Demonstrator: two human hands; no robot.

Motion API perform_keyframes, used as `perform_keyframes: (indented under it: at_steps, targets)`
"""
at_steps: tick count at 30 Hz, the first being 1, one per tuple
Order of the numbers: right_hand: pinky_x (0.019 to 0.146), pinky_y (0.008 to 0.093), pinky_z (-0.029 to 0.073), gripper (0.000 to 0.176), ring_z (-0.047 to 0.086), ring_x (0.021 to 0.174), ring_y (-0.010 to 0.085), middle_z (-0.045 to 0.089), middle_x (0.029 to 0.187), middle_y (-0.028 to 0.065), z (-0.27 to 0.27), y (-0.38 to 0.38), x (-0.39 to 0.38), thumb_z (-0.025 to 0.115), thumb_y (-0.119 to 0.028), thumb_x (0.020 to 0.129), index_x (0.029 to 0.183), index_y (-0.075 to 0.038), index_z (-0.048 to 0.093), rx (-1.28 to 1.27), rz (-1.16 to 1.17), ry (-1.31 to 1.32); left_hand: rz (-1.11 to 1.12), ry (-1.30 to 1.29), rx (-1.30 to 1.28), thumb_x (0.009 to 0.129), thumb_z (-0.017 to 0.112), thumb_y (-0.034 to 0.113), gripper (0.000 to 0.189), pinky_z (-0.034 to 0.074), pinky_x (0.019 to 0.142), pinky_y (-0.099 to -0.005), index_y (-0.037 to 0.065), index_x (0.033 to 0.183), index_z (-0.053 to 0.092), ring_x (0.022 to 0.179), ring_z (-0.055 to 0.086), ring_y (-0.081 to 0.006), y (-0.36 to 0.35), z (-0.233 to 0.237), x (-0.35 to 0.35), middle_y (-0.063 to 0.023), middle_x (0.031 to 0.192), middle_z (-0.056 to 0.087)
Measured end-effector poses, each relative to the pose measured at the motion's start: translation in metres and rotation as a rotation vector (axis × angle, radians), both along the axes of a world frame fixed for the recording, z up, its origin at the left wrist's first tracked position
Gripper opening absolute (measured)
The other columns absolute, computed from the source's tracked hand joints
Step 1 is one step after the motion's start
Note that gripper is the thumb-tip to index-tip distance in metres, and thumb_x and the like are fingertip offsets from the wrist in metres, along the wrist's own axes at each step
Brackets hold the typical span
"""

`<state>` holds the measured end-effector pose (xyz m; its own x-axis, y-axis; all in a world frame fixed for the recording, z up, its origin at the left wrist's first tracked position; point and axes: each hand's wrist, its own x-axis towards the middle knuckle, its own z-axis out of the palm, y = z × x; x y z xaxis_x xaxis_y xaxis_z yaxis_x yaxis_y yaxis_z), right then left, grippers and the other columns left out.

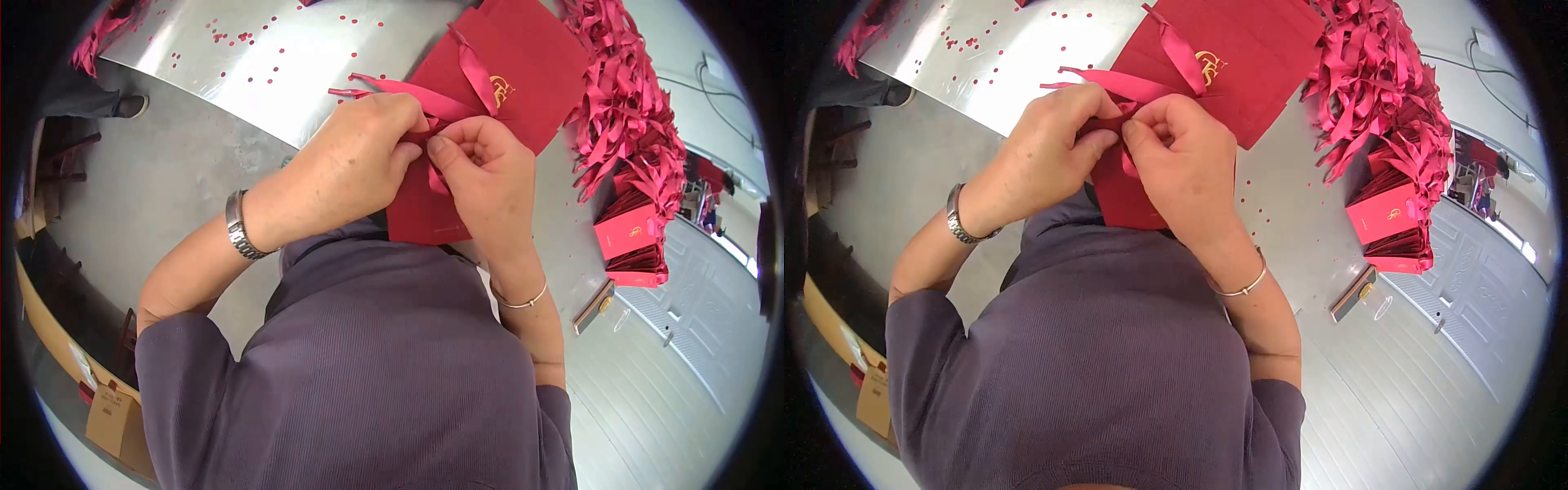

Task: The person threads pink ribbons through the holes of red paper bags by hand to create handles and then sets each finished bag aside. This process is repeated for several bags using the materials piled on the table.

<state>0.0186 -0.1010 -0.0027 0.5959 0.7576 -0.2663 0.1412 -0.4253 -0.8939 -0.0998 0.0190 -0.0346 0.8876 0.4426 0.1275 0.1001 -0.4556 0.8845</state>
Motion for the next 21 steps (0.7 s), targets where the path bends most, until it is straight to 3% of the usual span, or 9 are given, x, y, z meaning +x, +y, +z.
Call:
perform_keyframes:
  at_steps: [3, 5, 9, 13, 15, 18, 19, 21]
  targets:
    - [0.056, 0.0207, 0.047, 0.009, 0.058, 0.065, 0.0051, 0.064, 0.076, 0.0021, -0.005, -0.004, 0.000, 0.067, -0.002, 0.088, 0.092, 0.003, 0.061, 0.017, 0.059, -0.059, -0.017, 0.038, -0.017, 0.079, 0.062, -0.004, 0.017, 0.051, 0.072, -0.0359, -0.002, 0.095, 0.059, 0.081, 0.064, -0.0298, 0.001, 0.000, 0.001, -0.0158, 0.086, 0.065]
    - [0.058, 0.0309, 0.051, 0.011, 0.066, 0.064, 0.0188, 0.067, 0.075, 0.0086, -0.016, -0.007, -0.004, 0.068, -0.003, 0.082, 0.091, -0.002, 0.060, 0.143, 0.103, -0.442, -0.003, -0.026, -0.146, 0.079, 0.061, -0.004, 0.015, 0.051, 0.070, -0.0358, -0.002, 0.094, 0.058, 0.080, 0.065, -0.0271, 0.002, -0.007, 0.000, -0.0145, 0.086, 0.066]
    - [0.058, 0.0358, 0.050, 0.017, 0.065, 0.065, 0.0233, 0.065, 0.076, 0.0077, -0.017, -0.007, -0.006, 0.068, -0.003, 0.081, 0.094, -0.005, 0.057, 0.185, 0.187, -0.674, -0.015, 0.099, -0.217, 0.079, 0.061, -0.005, 0.014, 0.052, 0.070, -0.0351, -0.002, 0.093, 0.058, 0.080, 0.065, -0.0251, 0.005, -0.002, 0.001, -0.0134, 0.086, 0.066]
    - [0.056, 0.0357, 0.049, 0.016, 0.064, 0.064, 0.0239, 0.065, 0.076, 0.0070, -0.014, -0.005, -0.004, 0.067, -0.002, 0.081, 0.092, -0.006, 0.057, 0.178, 0.213, -0.690, -0.028, 0.045, -0.117, 0.079, 0.062, -0.004, 0.014, 0.051, 0.069, -0.0343, -0.002, 0.092, 0.058, 0.078, 0.065, -0.0259, 0.004, -0.002, 0.001, -0.0139, 0.085, 0.066]
    - [0.056, 0.0353, 0.048, 0.015, 0.064, 0.064, 0.0247, 0.064, 0.074, 0.0072, -0.007, -0.004, -0.001, 0.067, -0.002, 0.081, 0.091, -0.006, 0.056, 0.013, 0.115, -0.369, -0.016, 0.013, -0.095, 0.079, 0.062, -0.004, 0.014, 0.051, 0.068, -0.0345, -0.002, 0.092, 0.058, 0.077, 0.064, -0.0261, 0.002, -0.002, 0.001, -0.0140, 0.084, 0.065]
    - [0.057, 0.0356, 0.048, 0.015, 0.065, 0.064, 0.0252, 0.063, 0.070, 0.0080, -0.002, 0.001, -0.002, 0.066, -0.003, 0.081, 0.090, -0.006, 0.056, 0.027, 0.108, -0.310, -0.002, 0.024, -0.117, 0.079, 0.063, -0.004, 0.013, 0.051, 0.068, -0.0351, -0.002, 0.091, 0.058, 0.077, 0.064, -0.0267, 0.002, -0.002, 0.001, -0.0141, 0.084, 0.065]
    - [0.057, 0.0356, 0.048, 0.015, 0.065, 0.064, 0.0252, 0.063, 0.070, 0.0080, -0.004, 0.001, -0.002, 0.066, -0.003, 0.081, 0.090, -0.006, 0.056, 0.026, 0.110, -0.308, -0.009, 0.033, -0.087, 0.079, 0.063, -0.004, 0.013, 0.051, 0.069, -0.0351, -0.002, 0.090, 0.058, 0.078, 0.064, -0.0268, 0.002, -0.001, 0.001, -0.0142, 0.084, 0.065]
    - [0.059, 0.0363, 0.049, 0.014, 0.066, 0.066, 0.0251, 0.063, 0.066, 0.0089, -0.008, 0.002, 0.001, 0.066, -0.003, 0.081, 0.091, -0.005, 0.056, 0.106, 0.218, -0.541, -0.013, 0.043, -0.058, 0.078, 0.064, -0.003, 0.012, 0.051, 0.070, -0.0351, -0.001, 0.089, 0.058, 0.078, 0.064, -0.0269, 0.003, 0.001, 0.001, -0.0142, 0.085, 0.065]
